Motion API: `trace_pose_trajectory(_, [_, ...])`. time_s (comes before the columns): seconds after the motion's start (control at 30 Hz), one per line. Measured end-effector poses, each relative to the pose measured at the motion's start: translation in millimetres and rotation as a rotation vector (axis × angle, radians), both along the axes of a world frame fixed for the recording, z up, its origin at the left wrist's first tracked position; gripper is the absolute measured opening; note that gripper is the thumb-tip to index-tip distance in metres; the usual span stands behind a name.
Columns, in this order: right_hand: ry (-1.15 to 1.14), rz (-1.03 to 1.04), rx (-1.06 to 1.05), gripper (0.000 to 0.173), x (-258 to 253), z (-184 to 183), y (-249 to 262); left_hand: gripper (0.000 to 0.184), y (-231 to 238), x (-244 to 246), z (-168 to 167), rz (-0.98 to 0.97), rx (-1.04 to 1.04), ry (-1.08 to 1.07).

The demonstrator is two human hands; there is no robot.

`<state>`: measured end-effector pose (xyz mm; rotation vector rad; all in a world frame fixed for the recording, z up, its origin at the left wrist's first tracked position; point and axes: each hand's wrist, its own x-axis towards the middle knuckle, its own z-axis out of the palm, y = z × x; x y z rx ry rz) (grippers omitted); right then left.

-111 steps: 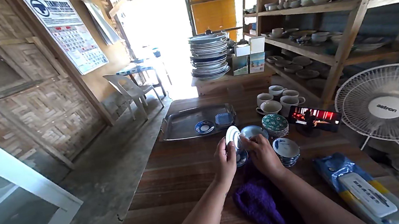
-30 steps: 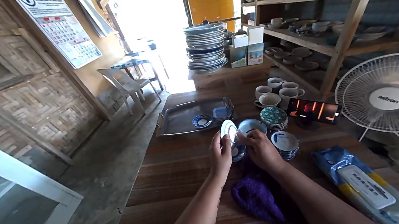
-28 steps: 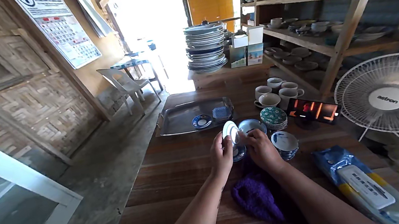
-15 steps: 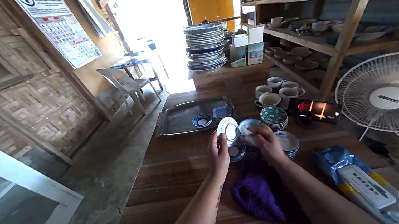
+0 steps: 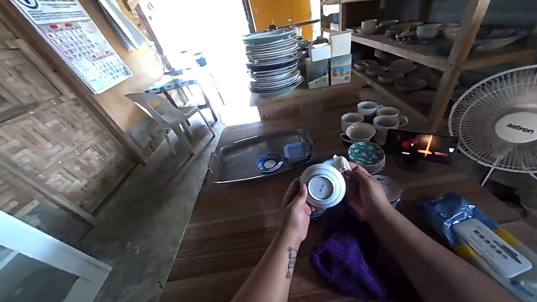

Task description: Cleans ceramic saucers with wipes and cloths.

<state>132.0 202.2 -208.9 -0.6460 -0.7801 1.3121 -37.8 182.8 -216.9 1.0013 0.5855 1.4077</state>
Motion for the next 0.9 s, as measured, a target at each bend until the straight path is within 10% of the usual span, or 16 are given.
trace_pose_trajectory(0.33, [-0.093,0.377,0.110,0.033,-1.3,6.3,-17.4,0.035,-1.2,2.0,8.0,0.044,-0.112,0.056])
trace_pose_trajectory(0.6, [-0.225,0.034,0.070,0.011,-5.9,8.2,-16.7,0.048,0.9,7.8,0.7,0.295,0.046,0.348])
trace_pose_trajectory(0.9, [-0.429,-0.149,0.258,0.015,-22.5,-4.7,-28.1,0.084,-19.7,26.2,1.7,0.037,0.017,0.311])
